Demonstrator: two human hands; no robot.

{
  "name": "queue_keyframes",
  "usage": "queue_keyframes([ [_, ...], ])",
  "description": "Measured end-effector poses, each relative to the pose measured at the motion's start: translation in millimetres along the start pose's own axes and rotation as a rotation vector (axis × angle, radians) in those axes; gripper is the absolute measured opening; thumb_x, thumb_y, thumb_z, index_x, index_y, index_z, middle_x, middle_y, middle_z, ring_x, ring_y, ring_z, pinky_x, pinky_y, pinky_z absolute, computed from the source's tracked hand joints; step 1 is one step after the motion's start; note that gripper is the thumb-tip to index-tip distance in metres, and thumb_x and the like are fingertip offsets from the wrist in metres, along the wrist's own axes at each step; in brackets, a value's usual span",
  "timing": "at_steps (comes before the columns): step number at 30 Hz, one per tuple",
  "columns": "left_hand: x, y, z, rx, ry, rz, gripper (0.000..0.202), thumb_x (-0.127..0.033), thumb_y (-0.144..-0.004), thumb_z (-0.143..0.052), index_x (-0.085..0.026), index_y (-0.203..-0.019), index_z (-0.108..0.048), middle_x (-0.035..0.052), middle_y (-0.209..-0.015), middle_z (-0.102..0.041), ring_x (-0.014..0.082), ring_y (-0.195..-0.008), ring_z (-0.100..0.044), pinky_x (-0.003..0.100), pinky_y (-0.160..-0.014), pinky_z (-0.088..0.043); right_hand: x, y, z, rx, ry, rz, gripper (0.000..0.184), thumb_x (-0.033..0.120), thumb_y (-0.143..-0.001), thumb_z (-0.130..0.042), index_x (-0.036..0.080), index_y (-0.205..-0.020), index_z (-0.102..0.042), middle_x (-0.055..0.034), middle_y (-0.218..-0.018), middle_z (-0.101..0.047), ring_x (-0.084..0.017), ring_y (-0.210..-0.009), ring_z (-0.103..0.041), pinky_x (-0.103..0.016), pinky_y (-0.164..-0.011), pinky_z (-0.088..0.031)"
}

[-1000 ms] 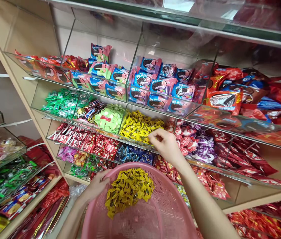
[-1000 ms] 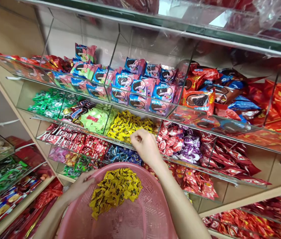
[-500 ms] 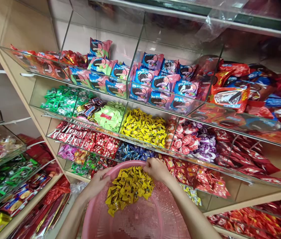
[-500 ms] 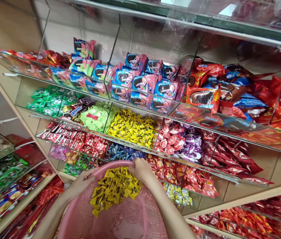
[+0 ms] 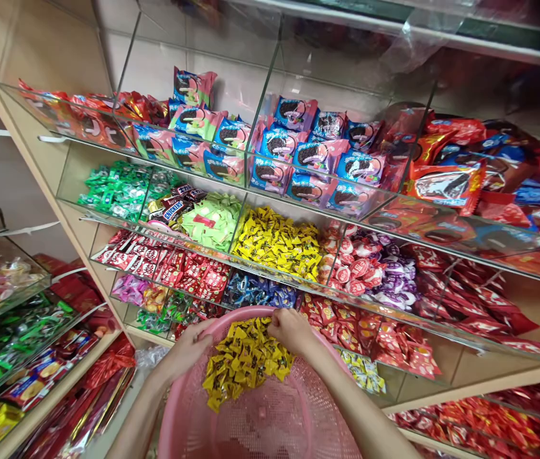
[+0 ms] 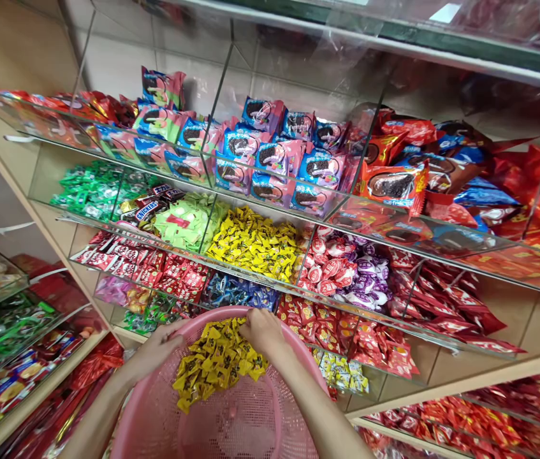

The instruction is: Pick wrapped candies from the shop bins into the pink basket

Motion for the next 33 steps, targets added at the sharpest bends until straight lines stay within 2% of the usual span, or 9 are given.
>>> queue_keyframes([
  [10,-7,2,-0.3,-0.024,0.028,0.015,0.050,-0.031,-0.066,-0.052,-0.014,-0.113,-0.061,0.0059,-0.119,-0.059,0.0242,-0.115,-0.050,0.035,-0.101,-0.035,2,2,-4,0.026,0.016,-0.019,0.013,0.024,-0.078,-0.049,0.018,-0.074,-0.060,-0.0046,-0.081,-0.063,-0.017,-0.077,-0.057,-0.026,-0.057,-0.027],
  [13,-2,0,-0.4,-0.050,0.029,0.022,0.048,-0.032,-0.066,-0.054,-0.016,-0.111,-0.063,0.0053,-0.117,-0.061,0.0243,-0.113,-0.052,0.035,-0.099,-0.038,2,2,-2,0.023,0.022,-0.024,0.016,0.029,-0.080,-0.050,0.018,-0.073,-0.060,-0.0048,-0.082,-0.063,-0.018,-0.080,-0.057,-0.026,-0.059,-0.029],
  [16,5,-2,-0.6,-0.024,0.000,0.009,0.049,-0.030,-0.069,-0.051,-0.016,-0.115,-0.059,0.0045,-0.122,-0.057,0.0230,-0.115,-0.049,0.035,-0.101,-0.035,3,4,6,-0.008,0.033,-0.026,0.018,0.032,-0.082,-0.049,0.019,-0.075,-0.060,-0.0053,-0.082,-0.064,-0.019,-0.081,-0.057,-0.026,-0.060,-0.029],
  [19,13,-4,-1.0,0.005,-0.036,-0.019,0.050,-0.028,-0.072,-0.047,-0.016,-0.120,-0.056,0.0043,-0.125,-0.055,0.0214,-0.118,-0.047,0.036,-0.105,-0.029,9,11,26,-0.049,0.007,0.019,0.021,0.035,-0.083,-0.050,0.020,-0.073,-0.061,-0.0043,-0.077,-0.063,-0.017,-0.076,-0.057,-0.026,-0.058,-0.028],
  [23,22,-6,-1.8,-0.022,-0.031,-0.006,0.050,-0.029,-0.072,-0.048,-0.016,-0.119,-0.056,0.0056,-0.126,-0.054,0.0220,-0.119,-0.046,0.037,-0.105,-0.028,22,20,78,-0.094,-0.137,0.192,0.032,0.041,-0.083,-0.048,0.020,-0.062,-0.059,0.0002,-0.059,-0.057,-0.012,-0.057,-0.049,-0.024,-0.051,-0.025],
  [27,24,-6,-2.3,-0.036,-0.037,0.006,0.048,-0.030,-0.070,-0.049,-0.017,-0.116,-0.059,0.0057,-0.124,-0.056,0.0229,-0.118,-0.046,0.038,-0.104,-0.030,28,2,126,-0.275,-0.244,0.288,0.033,0.039,-0.084,-0.047,0.018,-0.061,-0.057,0.0022,-0.054,-0.053,-0.010,-0.051,-0.045,-0.023,-0.051,-0.028],
  [29,22,-6,-2.1,-0.053,-0.030,0.017,0.047,-0.032,-0.068,-0.051,-0.018,-0.112,-0.062,0.0052,-0.122,-0.058,0.0238,-0.117,-0.047,0.038,-0.103,-0.031,25,-21,137,-0.420,-0.248,0.240,0.023,0.035,-0.082,-0.050,0.019,-0.069,-0.059,0.0014,-0.061,-0.058,-0.011,-0.057,-0.050,-0.023,-0.055,-0.031],
  [31,18,-4,-1.8,-0.066,-0.007,0.023,0.046,-0.033,-0.067,-0.053,-0.018,-0.109,-0.064,0.0049,-0.119,-0.059,0.0243,-0.117,-0.048,0.037,-0.102,-0.032,21,-46,138,-0.538,-0.213,0.163,0.013,0.031,-0.079,-0.054,0.020,-0.083,-0.059,-0.0007,-0.072,-0.061,-0.014,-0.067,-0.055,-0.024,-0.060,-0.035],
  [33,14,-3,-1.5,-0.075,0.013,0.019,0.046,-0.033,-0.065,-0.053,-0.018,-0.108,-0.065,0.0050,-0.118,-0.060,0.0246,-0.116,-0.049,0.037,-0.102,-0.033,18,-69,133,-0.588,-0.162,0.098,0.021,0.032,-0.078,-0.056,0.020,-0.095,-0.057,-0.0042,-0.084,-0.062,-0.018,-0.076,-0.056,-0.026,-0.064,-0.037],
])
Point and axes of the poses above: each hand's wrist, its own y-axis away from the middle knuckle, its own z-axis out of the back of the hand, x = y × z, the point moved 1 cm from there along -y, towards the middle knuckle
